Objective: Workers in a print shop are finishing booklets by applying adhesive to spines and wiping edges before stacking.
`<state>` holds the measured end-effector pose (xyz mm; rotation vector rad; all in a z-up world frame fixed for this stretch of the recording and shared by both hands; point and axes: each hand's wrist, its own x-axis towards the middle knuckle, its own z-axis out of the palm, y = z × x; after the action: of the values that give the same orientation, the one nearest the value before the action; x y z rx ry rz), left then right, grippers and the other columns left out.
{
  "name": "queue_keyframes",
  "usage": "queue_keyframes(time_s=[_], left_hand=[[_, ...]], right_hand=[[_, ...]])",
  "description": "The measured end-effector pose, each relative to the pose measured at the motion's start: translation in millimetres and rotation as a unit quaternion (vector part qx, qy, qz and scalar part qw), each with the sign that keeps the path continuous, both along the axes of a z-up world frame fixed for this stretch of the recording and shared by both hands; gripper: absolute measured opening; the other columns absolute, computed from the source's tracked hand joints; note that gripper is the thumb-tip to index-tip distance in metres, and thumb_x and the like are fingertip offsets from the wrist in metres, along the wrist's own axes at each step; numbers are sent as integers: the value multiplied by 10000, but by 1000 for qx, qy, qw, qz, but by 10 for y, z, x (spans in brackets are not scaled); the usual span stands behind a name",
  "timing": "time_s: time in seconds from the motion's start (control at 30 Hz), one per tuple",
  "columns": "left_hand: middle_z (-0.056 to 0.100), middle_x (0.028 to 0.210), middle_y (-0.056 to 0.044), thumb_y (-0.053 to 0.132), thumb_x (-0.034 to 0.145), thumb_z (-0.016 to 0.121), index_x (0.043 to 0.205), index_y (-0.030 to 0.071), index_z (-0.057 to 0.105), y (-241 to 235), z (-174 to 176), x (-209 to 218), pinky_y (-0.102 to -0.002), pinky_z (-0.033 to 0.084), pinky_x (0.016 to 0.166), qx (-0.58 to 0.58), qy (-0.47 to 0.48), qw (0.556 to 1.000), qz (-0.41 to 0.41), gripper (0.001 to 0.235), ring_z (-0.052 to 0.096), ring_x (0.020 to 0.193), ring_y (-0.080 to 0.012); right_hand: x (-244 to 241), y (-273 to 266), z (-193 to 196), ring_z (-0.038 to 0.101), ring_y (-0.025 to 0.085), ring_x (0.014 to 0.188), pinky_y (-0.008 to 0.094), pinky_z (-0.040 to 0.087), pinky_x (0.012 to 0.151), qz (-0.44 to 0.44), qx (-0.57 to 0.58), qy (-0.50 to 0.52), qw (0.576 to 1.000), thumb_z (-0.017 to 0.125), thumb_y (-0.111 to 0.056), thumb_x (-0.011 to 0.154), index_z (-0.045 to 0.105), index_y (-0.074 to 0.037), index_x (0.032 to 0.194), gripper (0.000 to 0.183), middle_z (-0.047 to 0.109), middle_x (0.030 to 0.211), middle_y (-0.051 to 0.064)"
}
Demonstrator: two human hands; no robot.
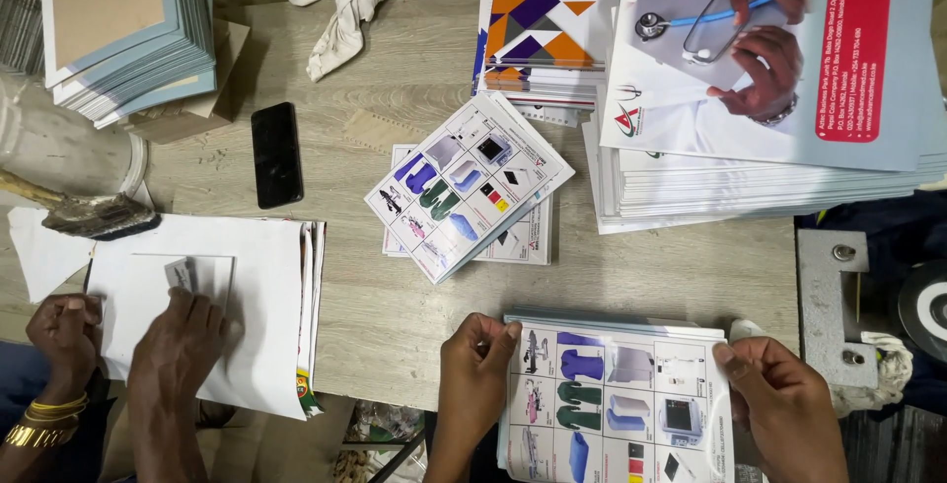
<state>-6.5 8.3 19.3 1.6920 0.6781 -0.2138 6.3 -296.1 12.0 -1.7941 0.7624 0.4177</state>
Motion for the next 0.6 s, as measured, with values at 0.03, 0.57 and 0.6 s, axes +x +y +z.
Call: queue_keyframes(time_s=[0.03, 0.57, 0.6], left_hand=[[483, 650, 27, 320, 975, 733, 775, 121, 605, -15, 3, -5, -285, 344, 551, 12, 2, 1000, 0, 310, 389, 584, -90], [538, 640, 21, 332, 973, 708, 775, 122, 642, -28, 1, -6, -290, 347, 526, 62, -3, 998, -7, 296, 395, 565, -93], [538, 640, 21, 332, 973, 708, 775, 122, 642, -32, -2, -5, -290, 347, 526, 56, -3, 998, -14, 296, 395, 565, -93]], right_hand=[[-9, 1, 1, 429, 229, 520, 377, 353, 563, 4, 3, -13, 1000, 705, -288, 1013, 638, -3, 803, 360, 469, 535, 149], [-23, 89, 54, 378, 171, 496, 354, 324, 541, -7, 24, -56, 998, 699, -272, 995, 611, -36, 758, 346, 443, 497, 89], [-33, 84, 46, 378, 171, 496, 354, 324, 541, -13, 18, -56, 998, 699, -272, 995, 611, -36, 758, 346, 443, 497, 89]])
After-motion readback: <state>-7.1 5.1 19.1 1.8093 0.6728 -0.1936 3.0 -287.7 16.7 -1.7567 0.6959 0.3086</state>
